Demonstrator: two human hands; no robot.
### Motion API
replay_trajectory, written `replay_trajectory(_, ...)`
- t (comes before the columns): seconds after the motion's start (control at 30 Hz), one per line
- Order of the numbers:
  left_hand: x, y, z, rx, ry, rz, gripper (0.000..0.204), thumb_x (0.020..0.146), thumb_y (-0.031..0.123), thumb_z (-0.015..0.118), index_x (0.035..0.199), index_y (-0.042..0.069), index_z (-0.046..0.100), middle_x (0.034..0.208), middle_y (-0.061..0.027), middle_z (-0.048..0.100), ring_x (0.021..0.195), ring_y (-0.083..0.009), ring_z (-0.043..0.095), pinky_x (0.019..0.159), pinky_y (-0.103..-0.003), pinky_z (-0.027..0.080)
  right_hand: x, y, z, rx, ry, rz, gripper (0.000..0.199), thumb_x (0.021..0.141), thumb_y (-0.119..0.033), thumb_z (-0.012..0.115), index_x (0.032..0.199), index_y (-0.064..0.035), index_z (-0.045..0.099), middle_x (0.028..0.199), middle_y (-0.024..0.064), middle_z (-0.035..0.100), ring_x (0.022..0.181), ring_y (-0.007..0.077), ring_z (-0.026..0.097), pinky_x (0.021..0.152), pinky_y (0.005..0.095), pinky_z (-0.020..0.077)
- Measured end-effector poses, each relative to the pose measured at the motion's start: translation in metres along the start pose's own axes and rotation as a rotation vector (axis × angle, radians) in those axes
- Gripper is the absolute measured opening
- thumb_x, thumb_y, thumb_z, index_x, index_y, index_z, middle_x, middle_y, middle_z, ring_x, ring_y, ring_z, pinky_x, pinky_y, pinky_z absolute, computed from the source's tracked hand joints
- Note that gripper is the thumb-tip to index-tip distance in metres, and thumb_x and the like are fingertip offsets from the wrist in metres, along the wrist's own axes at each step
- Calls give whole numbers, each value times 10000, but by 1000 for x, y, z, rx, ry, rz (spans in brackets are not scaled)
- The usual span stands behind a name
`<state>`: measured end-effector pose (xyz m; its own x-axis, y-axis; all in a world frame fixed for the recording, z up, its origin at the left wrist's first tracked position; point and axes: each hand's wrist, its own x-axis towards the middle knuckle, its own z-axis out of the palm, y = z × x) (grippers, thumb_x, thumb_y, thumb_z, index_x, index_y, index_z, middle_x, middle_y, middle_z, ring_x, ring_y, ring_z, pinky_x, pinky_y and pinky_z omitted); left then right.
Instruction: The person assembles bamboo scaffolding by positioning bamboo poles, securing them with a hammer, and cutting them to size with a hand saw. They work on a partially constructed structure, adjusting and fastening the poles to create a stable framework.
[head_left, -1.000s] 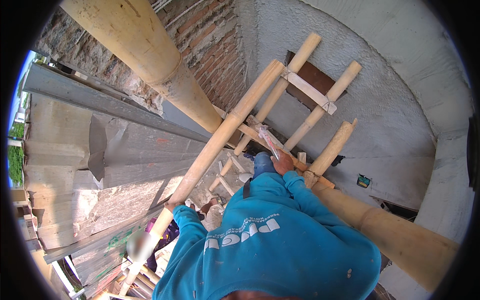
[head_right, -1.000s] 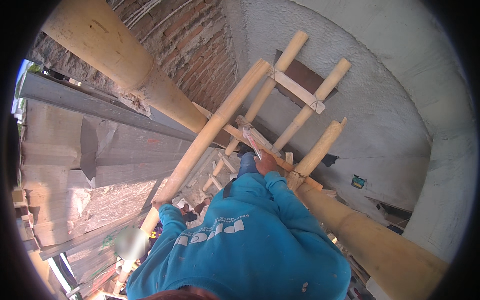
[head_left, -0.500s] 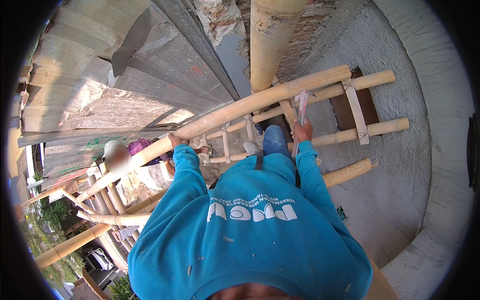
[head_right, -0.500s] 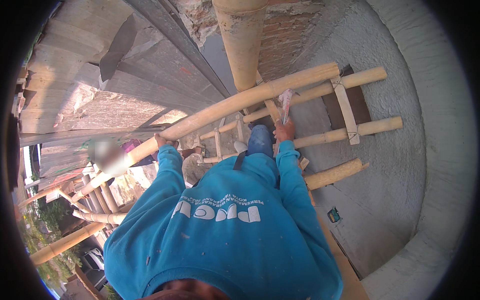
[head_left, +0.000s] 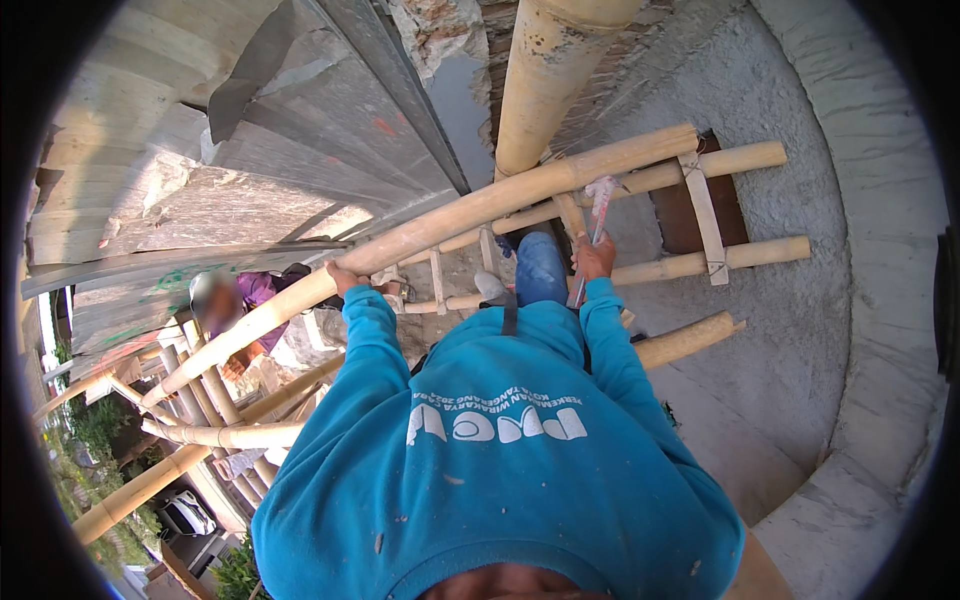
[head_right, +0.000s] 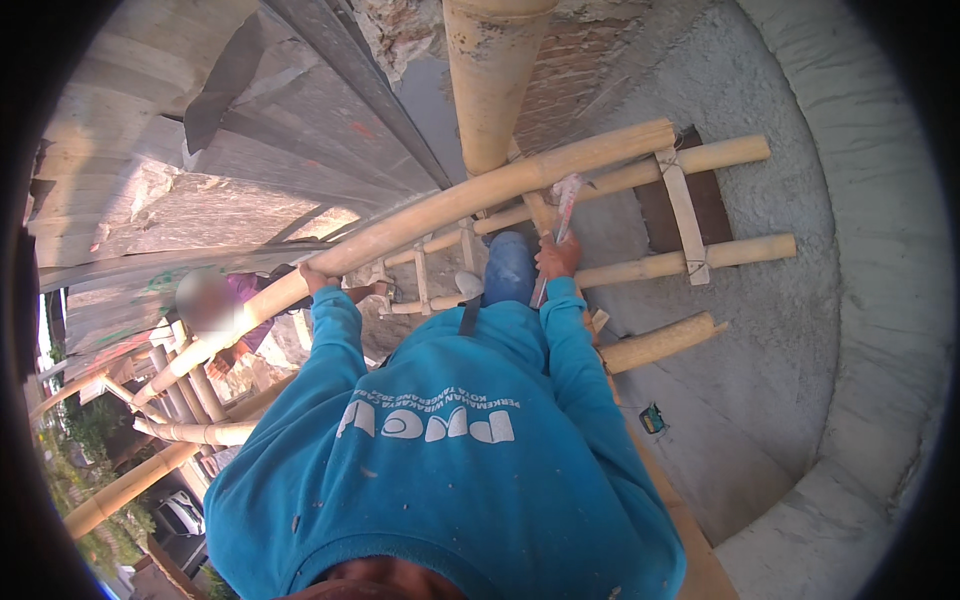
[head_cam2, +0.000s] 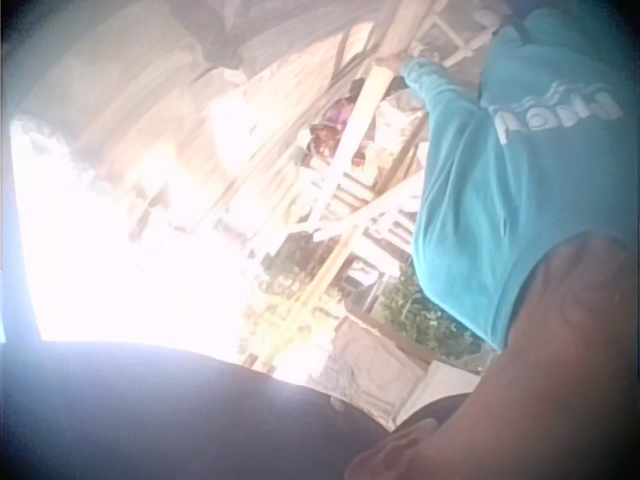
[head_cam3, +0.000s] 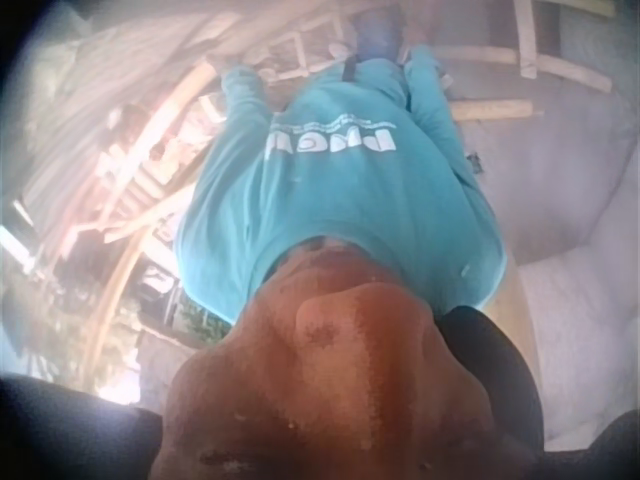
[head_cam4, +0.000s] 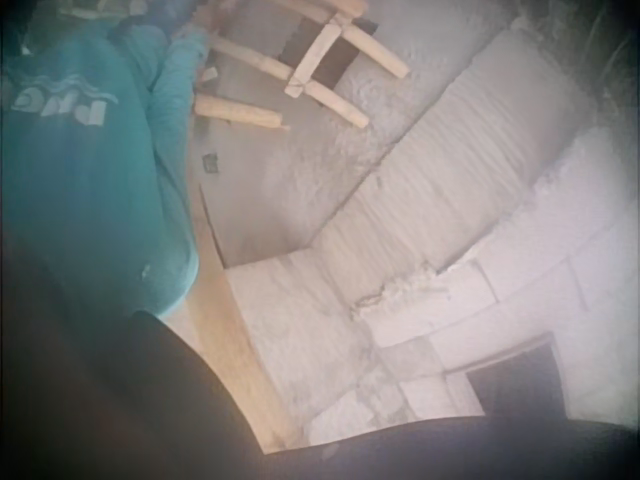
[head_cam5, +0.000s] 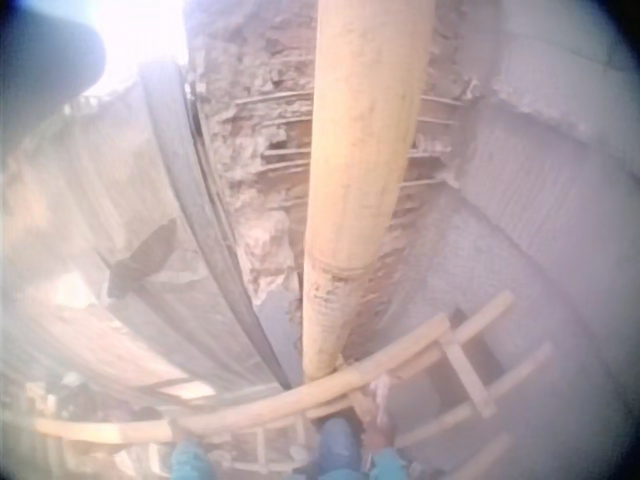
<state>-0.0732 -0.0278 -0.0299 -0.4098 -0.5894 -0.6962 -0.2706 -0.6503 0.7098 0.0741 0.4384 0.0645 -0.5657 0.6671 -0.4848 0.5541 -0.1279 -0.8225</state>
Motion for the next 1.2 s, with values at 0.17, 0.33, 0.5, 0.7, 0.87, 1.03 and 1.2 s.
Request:
replay_trajectory(0.17, 4, 1, 4, 4, 46, -17, 878, 810, 643, 667, 1333, -42, 500, 1194, -133, 625, 925, -279, 628, 802, -424, 535, 3, -6, -11, -47, -27, -20, 206, 937, -158, 642, 1030, 17, 581, 765, 104, 651, 478, 169, 578, 403, 342, 464)
replay_trajectory(0.33, 9, 4, 2, 1, 44, -50, 859, 823, 633, 659, 1336, -38, 501, 1192, -122, 630, 940, -281, 635, 800, -424, 546, 21, -26, -35, -128, 93, -74, 242, 955, -203, 629, 1037, 17, 572, 735, 109, 636, 462, 182, 580, 391, 352, 468)
replay_trajectory(0.5, 23, 4, -8, -18, -41, -49, 888, 829, 648, 635, 1380, -26, 460, 1256, -144, 606, 1030, -323, 620, 913, -514, 500, 74, -56, -47, 95, 309, -177, 312, 994, -263, 572, 1046, 43, 541, 690, 151, 626, 434, 214, 583, 380, 370, 474)
replay_trajectory(0.7, -28, 10, 9, 87, 62, -45, 771, 901, 646, 526, 1388, 53, 448, 1292, -166, 583, 1093, -367, 632, 947, -561, 515, 129, -45, -70, -454, 206, -175, 346, 1012, -279, 520, 1034, 66, 539, 643, 175, 611, 468, 256, 616, 425, 394, 496)
replay_trajectory(0.87, -13, 2, 3, 63, 105, -57, 1000, 769, 697, 697, 1317, -112, 483, 1174, -191, 628, 898, -323, 659, 770, -477, 569, 150, -27, -87, -495, 194, -257, 329, 1002, -232, 545, 1054, 92, 520, 647, 193, 627, 493, 267, 655, 432, 412, 497)
replay_trajectory(1.03, 0, 0, -13, 121, 134, -84, 1038, 767, 715, 692, 1342, -125, 484, 1267, -184, 600, 1060, -300, 628, 889, -426, 523, 137, -48, -82, -388, 30, -172, 312, 1002, -210, 552, 1038, 96, 500, 668, 175, 631, 483, 239, 633, 394, 380, 480)
replay_trajectory(1.2, -22, 0, -20, 143, 32, -97, 980, 837, 698, 632, 1466, 2, 347, 1456, -203, 414, 1262, -450, 482, 1030, -720, 319, 140, -51, -98, -305, 19, -57, 297, 1008, -213, 540, 1122, 50, 466, 706, 161, 615, 455, 217, 576, 382, 379, 498)
